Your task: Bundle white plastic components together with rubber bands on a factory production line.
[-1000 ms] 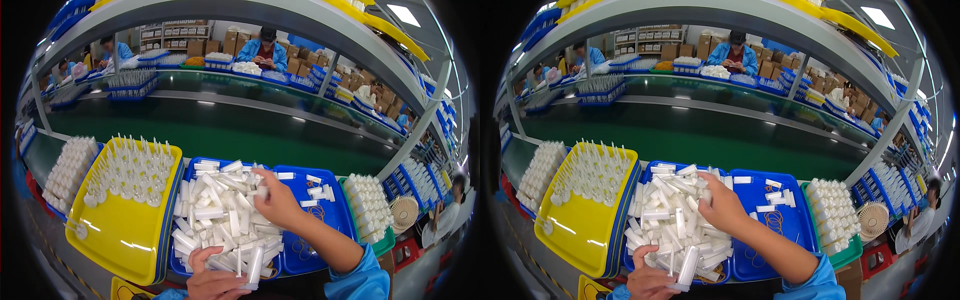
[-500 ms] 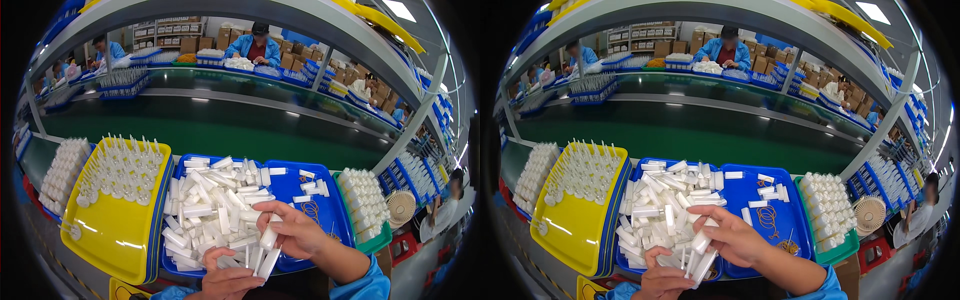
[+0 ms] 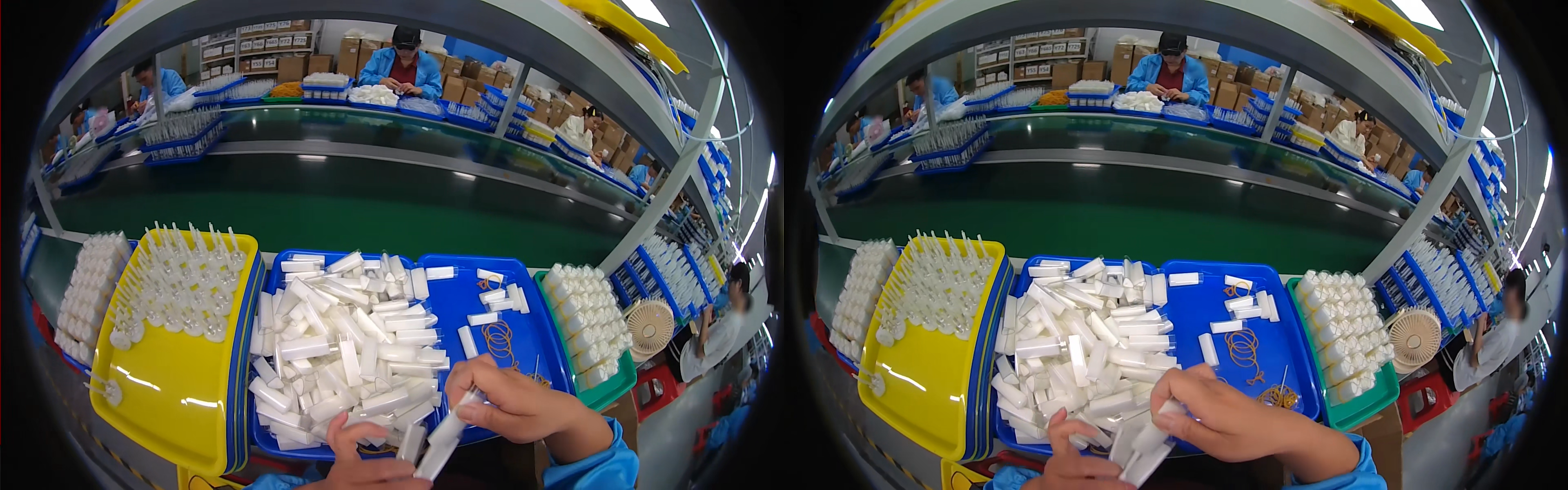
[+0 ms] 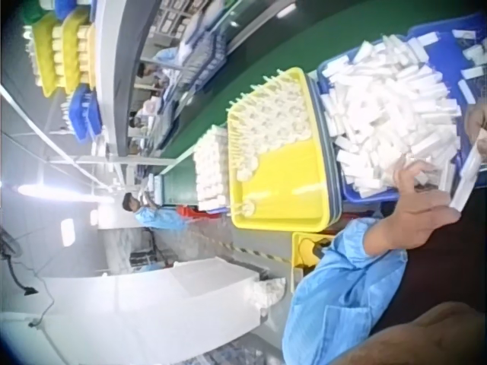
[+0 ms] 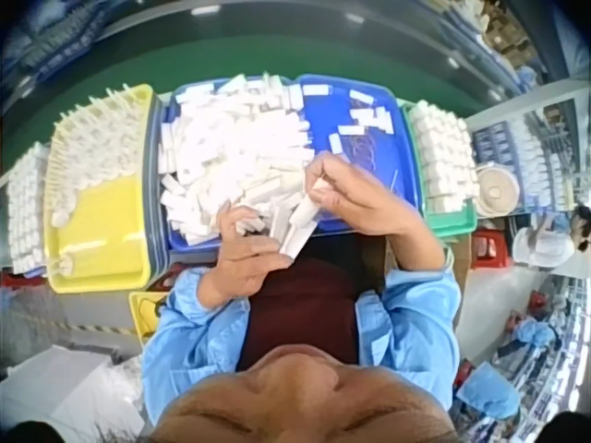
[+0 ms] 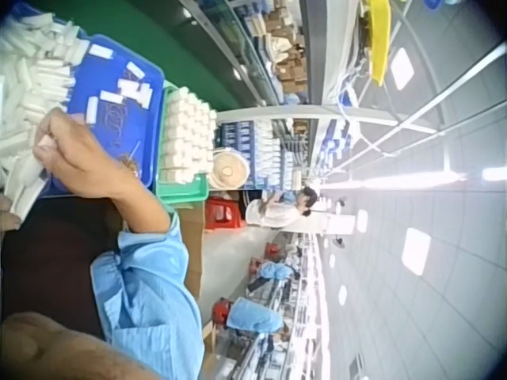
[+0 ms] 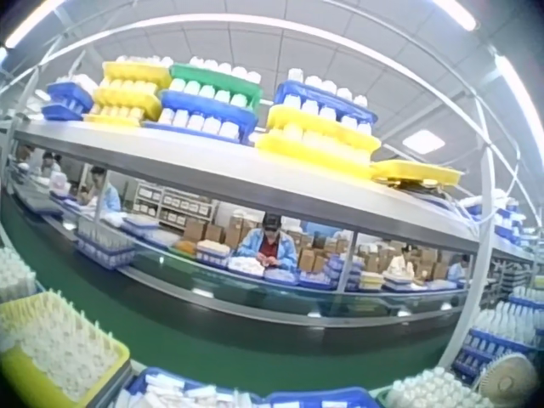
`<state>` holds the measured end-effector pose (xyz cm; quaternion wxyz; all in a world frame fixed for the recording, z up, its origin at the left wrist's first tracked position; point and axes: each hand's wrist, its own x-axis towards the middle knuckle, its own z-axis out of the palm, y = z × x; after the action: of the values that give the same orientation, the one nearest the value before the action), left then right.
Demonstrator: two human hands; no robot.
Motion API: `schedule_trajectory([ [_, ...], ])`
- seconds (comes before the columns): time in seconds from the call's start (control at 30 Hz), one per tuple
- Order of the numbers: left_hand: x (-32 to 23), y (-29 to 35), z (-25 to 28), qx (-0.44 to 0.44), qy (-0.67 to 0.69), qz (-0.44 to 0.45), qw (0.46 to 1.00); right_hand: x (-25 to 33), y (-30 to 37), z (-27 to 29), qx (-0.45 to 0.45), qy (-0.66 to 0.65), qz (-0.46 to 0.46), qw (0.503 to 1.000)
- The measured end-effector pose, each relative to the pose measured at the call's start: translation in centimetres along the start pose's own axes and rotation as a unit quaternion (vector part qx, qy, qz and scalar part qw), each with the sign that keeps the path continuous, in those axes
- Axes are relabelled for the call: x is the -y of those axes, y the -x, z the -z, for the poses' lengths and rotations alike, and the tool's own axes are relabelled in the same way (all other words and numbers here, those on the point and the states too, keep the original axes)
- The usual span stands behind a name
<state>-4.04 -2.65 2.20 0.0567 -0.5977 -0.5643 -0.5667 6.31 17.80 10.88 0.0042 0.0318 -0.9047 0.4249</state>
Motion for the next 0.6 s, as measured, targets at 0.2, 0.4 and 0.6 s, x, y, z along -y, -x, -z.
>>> schedule_trajectory([
  [0.2, 0.2, 0.4, 0.2, 0.001, 0.046, -0.016, 0.999, 0.7, -0.4, -1.5, -0.020, -0.166, -0.032, 0.985],
  [0.4, 0.5, 1.0, 1.2, -0.004, 0.016, 0.015, 1.000, 1.9, -2.5, -0.1, 0.043, 0.007, 0.015, 0.999],
  [0.6, 1.2, 0.3, 1.7, -0.052, -0.032, 0.055, 0.997, 1.2, -4.2, -1.5, 0.109, -0.044, 0.017, 0.993],
])
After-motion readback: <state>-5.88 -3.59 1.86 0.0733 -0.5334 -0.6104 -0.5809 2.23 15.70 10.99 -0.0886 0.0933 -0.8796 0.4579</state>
